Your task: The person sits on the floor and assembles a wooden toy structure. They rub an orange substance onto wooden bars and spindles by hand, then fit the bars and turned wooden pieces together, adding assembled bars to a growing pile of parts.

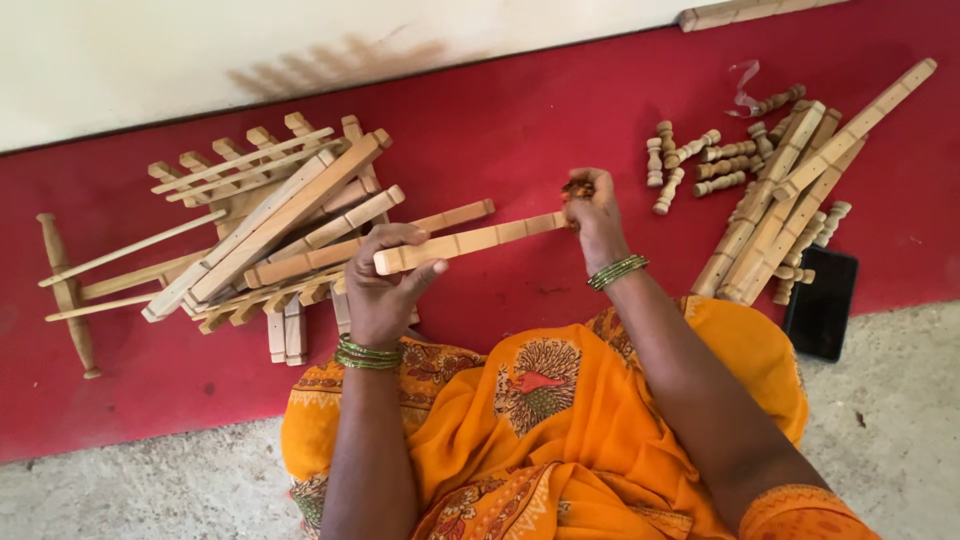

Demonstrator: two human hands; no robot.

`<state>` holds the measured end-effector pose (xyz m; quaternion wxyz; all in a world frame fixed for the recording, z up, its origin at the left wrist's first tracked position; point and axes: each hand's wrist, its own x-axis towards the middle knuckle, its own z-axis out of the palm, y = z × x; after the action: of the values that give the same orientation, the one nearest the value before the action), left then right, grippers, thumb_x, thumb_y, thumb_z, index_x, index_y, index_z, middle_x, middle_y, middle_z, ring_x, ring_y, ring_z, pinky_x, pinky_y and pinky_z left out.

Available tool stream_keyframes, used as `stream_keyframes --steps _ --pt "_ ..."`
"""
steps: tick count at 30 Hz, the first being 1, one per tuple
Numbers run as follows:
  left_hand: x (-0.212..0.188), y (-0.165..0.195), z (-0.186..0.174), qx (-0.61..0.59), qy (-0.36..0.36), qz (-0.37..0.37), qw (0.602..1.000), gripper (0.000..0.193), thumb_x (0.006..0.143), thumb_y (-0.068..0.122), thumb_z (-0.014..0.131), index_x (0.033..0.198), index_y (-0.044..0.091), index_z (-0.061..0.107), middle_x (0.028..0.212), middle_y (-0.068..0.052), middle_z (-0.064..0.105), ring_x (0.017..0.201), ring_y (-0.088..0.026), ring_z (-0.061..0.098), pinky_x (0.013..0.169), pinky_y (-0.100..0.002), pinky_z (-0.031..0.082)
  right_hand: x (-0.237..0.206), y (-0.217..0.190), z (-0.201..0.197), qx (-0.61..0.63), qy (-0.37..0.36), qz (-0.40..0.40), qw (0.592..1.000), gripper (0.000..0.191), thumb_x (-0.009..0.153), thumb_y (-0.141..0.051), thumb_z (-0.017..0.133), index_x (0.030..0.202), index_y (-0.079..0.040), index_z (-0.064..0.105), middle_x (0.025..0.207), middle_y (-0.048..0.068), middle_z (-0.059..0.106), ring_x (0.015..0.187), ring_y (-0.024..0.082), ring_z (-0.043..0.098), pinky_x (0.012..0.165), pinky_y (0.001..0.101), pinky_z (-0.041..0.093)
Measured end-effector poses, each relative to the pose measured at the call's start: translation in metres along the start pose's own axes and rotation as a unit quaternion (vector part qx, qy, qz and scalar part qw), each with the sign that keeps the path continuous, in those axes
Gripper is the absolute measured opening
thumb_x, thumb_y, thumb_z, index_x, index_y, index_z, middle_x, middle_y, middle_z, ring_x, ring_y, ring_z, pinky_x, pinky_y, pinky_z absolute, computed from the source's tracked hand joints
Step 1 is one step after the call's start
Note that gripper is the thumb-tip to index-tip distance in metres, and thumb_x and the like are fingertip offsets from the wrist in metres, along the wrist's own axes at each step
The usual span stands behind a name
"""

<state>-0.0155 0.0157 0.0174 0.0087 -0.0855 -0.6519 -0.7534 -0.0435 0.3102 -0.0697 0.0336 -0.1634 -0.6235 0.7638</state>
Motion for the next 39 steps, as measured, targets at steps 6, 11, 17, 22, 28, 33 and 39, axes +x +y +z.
stream_keyframes --steps 6,11,17,22,28,33,39 --pt "0.0 0.0 0.001 -0.004 -0.004 0.006 1.0 0.031 0.079 0.003 0.086 0.104 0.012 0.069 0.11 0.0 0.067 0.103 -0.01 0.064 0.091 -0.027 0.058 -0.003 -0.006 -0.001 0.124 -0.094 0.066 0.986 0.033 0.094 -0.02 0.041 0.108 -0.005 0.066 0.096 0.008 0.066 0.09 0.016 0.062 0.081 0.0318 0.052" --pt "0.002 0.0 0.0 0.025 -0.01 0.018 0.999 0.031 0.079 0.003 0.087 0.103 0.011 0.069 0.11 -0.002 0.068 0.104 -0.012 0.065 0.093 -0.028 0.058 0.001 0.001 0.004 0.105 -0.07 0.018 0.992 0.024 0.087 0.003 0.044 0.1 -0.003 0.064 0.097 0.011 0.07 0.084 0.016 0.065 0.071 0.0288 0.057" --pt "0.0 0.008 0.005 0.043 -0.022 0.022 0.999 0.03 0.078 0.001 0.086 0.101 0.008 0.068 0.109 -0.002 0.068 0.106 -0.014 0.065 0.098 -0.03 0.055 -0.002 0.017 0.007 0.104 -0.051 0.028 0.993 0.036 0.08 0.015 0.045 0.106 -0.006 0.059 0.091 0.003 0.06 0.072 0.011 0.059 0.059 0.0227 0.049" --pt "0.001 0.017 0.008 0.108 -0.047 0.042 0.992 0.029 0.077 0.003 0.087 0.098 0.008 0.069 0.106 -0.002 0.069 0.105 -0.016 0.065 0.096 -0.031 0.055 0.002 0.032 0.008 0.144 -0.054 0.008 0.988 0.048 0.076 0.019 0.041 0.117 -0.005 0.049 0.1 0.002 0.053 0.085 0.008 0.056 0.074 0.0221 0.054" --pt "0.003 0.019 0.008 0.12 -0.042 0.052 0.991 0.03 0.075 0.003 0.088 0.097 0.008 0.068 0.105 -0.002 0.07 0.105 -0.017 0.066 0.097 -0.032 0.055 0.008 0.029 0.009 0.043 0.016 -0.024 0.999 0.031 0.089 0.013 0.049 0.114 -0.006 0.049 0.094 0.005 0.058 0.076 0.01 0.058 0.065 0.0251 0.056" --pt "0.003 0.017 0.007 0.126 -0.054 0.069 0.988 0.031 0.076 0.003 0.088 0.098 0.008 0.068 0.105 -0.002 0.07 0.104 -0.017 0.065 0.097 -0.032 0.055 -0.001 0.012 0.018 0.026 0.022 -0.038 0.999 0.023 0.091 0.003 0.071 0.11 -0.001 0.06 0.095 0.009 0.071 0.082 0.014 0.072 0.074 0.0283 0.066" --pt "0.002 0.015 0.007 0.116 -0.04 0.062 0.99 0.029 0.077 0.004 0.087 0.098 0.008 0.068 0.106 -0.002 0.07 0.103 -0.015 0.066 0.096 -0.031 0.056 -0.009 0.0 0.026 0.025 -0.044 -0.05 0.997 0.012 0.09 0.006 0.071 0.099 0.002 0.066 0.09 0.014 0.073 0.076 0.018 0.075 0.068 0.033 0.067"
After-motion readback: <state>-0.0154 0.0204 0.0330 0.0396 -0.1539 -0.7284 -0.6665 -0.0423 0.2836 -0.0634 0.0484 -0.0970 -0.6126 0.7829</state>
